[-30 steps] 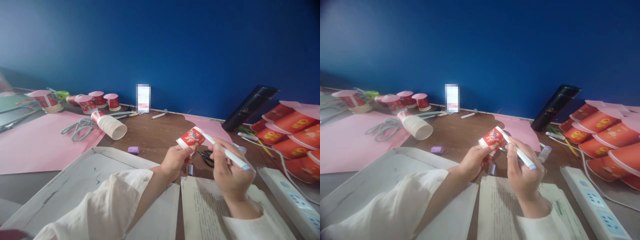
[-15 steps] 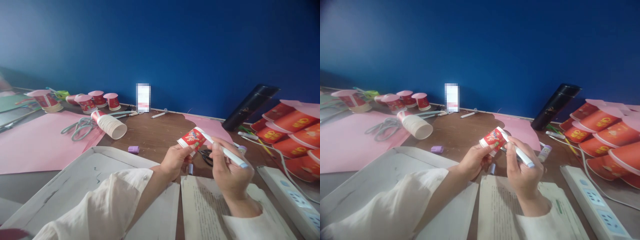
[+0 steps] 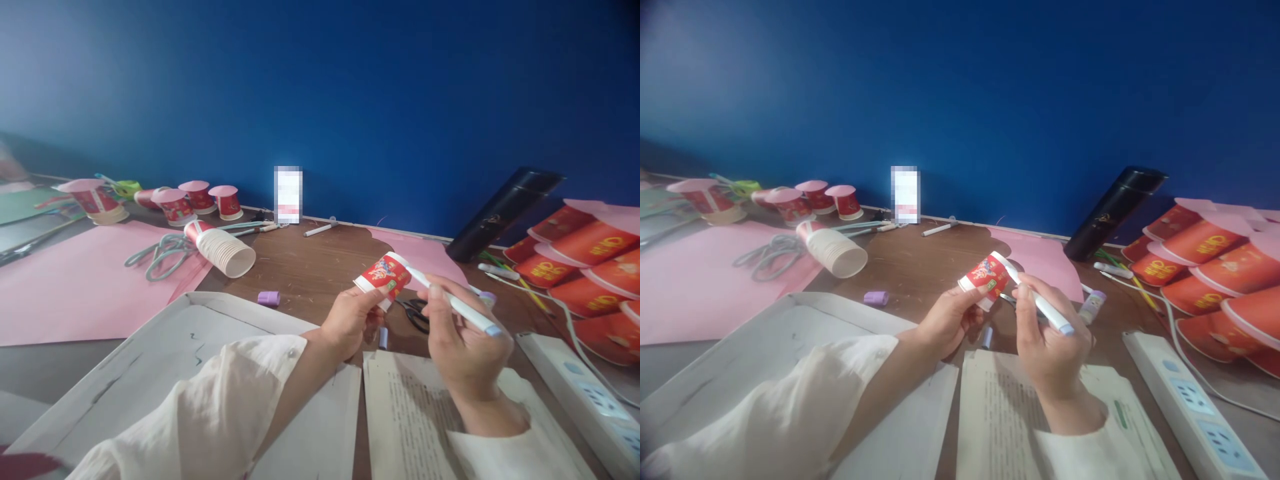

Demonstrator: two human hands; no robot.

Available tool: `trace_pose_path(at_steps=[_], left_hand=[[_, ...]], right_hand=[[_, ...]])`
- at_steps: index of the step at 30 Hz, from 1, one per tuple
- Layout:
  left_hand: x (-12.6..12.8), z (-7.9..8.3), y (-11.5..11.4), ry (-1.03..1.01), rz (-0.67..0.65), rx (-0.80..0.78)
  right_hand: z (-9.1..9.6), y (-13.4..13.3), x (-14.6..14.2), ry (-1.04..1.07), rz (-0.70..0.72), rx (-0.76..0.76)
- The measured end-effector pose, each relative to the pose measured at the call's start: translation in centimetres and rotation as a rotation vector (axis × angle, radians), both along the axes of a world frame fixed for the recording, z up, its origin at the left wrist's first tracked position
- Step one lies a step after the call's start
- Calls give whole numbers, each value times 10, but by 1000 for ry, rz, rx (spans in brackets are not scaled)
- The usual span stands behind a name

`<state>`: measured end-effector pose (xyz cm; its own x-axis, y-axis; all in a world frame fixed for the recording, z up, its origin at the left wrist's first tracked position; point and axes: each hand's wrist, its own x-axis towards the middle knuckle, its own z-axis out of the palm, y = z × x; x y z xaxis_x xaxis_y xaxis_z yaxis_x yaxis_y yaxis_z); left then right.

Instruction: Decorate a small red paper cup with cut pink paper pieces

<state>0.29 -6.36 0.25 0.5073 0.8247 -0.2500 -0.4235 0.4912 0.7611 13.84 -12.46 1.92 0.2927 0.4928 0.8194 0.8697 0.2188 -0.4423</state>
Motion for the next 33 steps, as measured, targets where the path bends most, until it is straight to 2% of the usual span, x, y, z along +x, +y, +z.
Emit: trace_pose_path(at_steps=[33], left_hand=[[0,1,0,-3,24,-29]], right_hand=[[-1,-3,-2,-21,53,-37]])
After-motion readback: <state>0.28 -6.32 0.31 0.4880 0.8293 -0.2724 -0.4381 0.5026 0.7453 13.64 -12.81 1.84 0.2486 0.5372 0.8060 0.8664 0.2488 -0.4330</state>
